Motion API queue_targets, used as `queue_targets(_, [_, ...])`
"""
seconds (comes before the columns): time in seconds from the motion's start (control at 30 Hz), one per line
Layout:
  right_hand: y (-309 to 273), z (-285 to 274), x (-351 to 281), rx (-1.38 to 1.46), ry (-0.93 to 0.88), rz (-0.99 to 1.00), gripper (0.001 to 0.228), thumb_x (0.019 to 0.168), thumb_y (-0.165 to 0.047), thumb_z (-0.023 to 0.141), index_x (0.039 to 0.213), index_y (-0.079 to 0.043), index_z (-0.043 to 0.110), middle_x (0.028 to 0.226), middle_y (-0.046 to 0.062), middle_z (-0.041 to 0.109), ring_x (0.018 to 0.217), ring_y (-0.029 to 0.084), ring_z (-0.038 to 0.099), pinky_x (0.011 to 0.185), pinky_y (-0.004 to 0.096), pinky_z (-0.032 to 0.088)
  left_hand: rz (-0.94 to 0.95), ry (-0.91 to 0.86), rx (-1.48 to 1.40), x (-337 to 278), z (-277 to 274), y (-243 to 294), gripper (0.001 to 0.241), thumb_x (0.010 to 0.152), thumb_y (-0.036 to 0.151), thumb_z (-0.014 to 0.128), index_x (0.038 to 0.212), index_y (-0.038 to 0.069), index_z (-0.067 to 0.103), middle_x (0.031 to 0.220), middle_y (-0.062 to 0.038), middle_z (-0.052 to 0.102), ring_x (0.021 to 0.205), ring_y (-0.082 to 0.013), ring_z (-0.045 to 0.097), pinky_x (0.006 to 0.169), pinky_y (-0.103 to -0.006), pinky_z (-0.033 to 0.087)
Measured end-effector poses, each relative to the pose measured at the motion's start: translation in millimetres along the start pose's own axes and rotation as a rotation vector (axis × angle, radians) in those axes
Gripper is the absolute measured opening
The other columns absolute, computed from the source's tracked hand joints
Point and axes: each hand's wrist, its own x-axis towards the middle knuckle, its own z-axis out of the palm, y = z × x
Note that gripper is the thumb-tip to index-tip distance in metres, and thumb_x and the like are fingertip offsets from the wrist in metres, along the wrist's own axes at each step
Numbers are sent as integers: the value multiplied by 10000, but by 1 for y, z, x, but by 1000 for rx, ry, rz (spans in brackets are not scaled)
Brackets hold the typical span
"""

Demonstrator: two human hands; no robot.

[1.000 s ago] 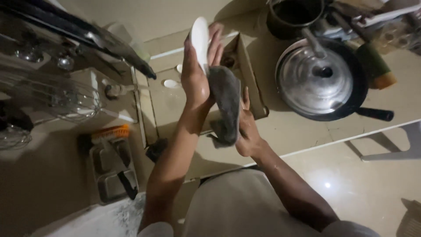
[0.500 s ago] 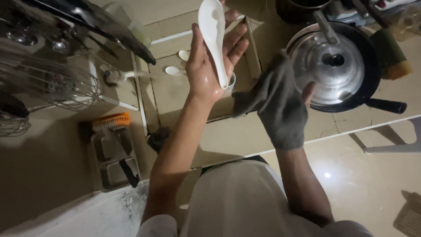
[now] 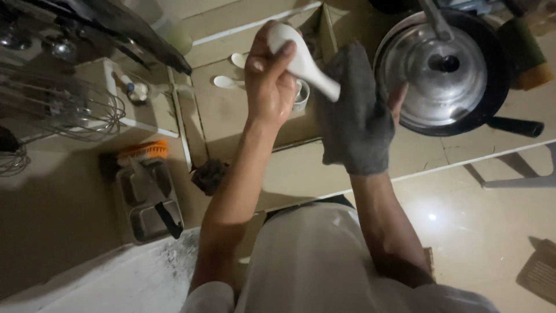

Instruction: Washing and rinsing plastic spoons and a small cup in a sink using a cloth.

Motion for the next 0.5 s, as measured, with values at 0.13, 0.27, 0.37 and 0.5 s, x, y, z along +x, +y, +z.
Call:
queue_targets(0.13, [4, 34, 4, -449, 142, -143, 741, 1133, -568, 322, 1552, 26, 465, 1497, 144, 586, 1383, 252, 559, 1314, 348, 282, -44, 142, -66, 2, 10, -5, 296, 1033, 55, 694, 1300, -50, 622, 1285, -197, 676, 1240, -251, 668, 1127, -388, 531])
queue_targets(0.27, [28, 18, -4, -262, 139, -74, 701, 1134, -507, 371, 1547, 55, 436, 1554, 137, 546, 1454, 255, 503, 1325, 388, 283, 64, 19, 400, -3, 23, 3, 363, 997, 137, 589, 1317, -14, 668, 1321, -123, 700, 1176, -198, 666, 1044, -309, 511])
queue_targets(0.37, [132, -180, -32, -877, 112, 92, 753, 1125, -541, 349, 1583, 55, 397, 1579, 102, 520, 1418, 199, 483, 1275, 349, 331, 53, 14, 672, -4, 29, 5, 445, 950, 120, 599, 1379, 14, 644, 1354, -93, 695, 988, -183, 596, 861, -304, 474])
queue_targets(0.5, [69, -29, 7, -827, -314, -292, 901, 990, -679, 536, 1571, -3, 402, 1666, 128, 362, 1596, 293, 223, 1345, 420, 108, 338, -341, 2415, -18, 29, -16, 529, 1087, 280, 515, 1538, 5, 475, 1553, -122, 526, 1273, -235, 463, 1082, -364, 359])
